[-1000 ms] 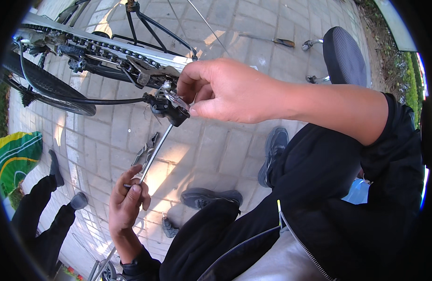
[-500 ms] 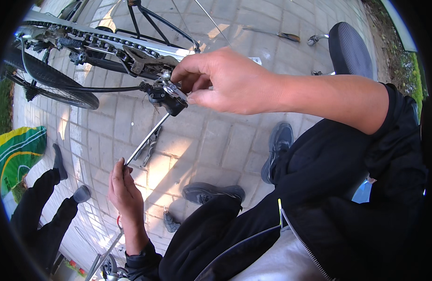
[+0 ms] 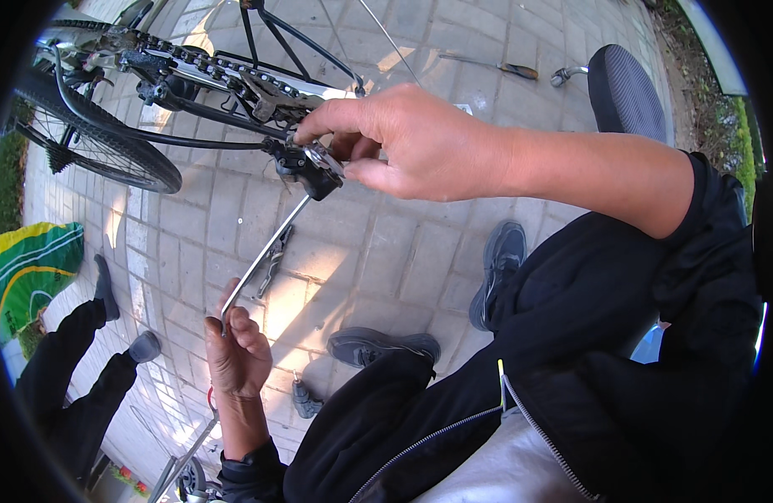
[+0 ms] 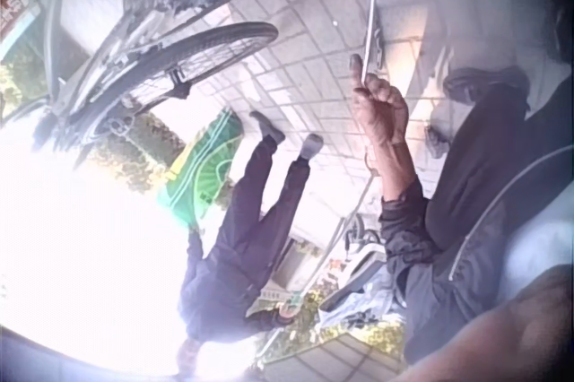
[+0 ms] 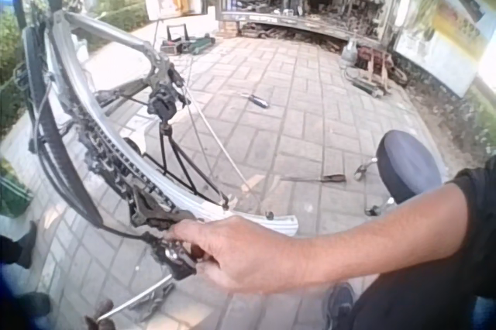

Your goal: The person removes the rear wheel of a bicycle, then uses a wrench and an angle grinder to modify a metal bracket. They reattach the wheel and adjust the rear derailleur using a screwdriver.

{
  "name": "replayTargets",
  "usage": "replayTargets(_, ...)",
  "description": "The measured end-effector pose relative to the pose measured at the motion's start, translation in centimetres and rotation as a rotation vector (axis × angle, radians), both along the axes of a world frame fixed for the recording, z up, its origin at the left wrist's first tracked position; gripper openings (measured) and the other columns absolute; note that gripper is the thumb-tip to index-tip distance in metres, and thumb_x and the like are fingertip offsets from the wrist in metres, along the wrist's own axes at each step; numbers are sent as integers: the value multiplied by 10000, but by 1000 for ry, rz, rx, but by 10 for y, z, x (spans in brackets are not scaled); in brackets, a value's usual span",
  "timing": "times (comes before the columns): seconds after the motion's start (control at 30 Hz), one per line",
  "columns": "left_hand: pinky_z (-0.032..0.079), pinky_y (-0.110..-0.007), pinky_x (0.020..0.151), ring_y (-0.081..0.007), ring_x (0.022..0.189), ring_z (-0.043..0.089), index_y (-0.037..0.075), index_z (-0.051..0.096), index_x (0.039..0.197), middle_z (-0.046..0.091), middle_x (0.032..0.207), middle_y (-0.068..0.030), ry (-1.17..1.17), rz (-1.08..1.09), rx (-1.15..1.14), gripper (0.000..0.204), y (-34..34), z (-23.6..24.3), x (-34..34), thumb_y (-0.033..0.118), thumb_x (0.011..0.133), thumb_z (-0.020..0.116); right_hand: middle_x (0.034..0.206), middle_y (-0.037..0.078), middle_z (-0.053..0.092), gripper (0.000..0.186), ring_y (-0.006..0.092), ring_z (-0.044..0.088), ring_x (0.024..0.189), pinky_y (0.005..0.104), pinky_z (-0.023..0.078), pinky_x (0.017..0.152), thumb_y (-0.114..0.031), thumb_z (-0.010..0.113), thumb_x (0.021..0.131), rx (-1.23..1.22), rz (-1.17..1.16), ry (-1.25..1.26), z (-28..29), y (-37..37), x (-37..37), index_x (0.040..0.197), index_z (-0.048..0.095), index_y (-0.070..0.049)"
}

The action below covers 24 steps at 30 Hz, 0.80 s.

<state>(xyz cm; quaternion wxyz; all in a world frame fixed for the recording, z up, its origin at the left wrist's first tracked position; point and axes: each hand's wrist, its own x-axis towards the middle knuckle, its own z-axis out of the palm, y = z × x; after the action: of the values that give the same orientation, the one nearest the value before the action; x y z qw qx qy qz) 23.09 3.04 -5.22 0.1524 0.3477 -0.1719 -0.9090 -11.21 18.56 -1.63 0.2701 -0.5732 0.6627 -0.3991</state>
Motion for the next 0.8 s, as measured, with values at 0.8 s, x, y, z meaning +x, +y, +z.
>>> replayTargets(0.8, 494, -272, 596, -133, 652, 622, -64, 612, 1218, 682, 835, -131, -487, -244, -1297, 298, 5, -1, -13, 144, 1010, 560, 1077, 110, 688, 401, 196, 701, 943, 301, 584, 848, 43, 636, 860, 24, 5, -52, 0, 5, -2, 1247, 618, -58)
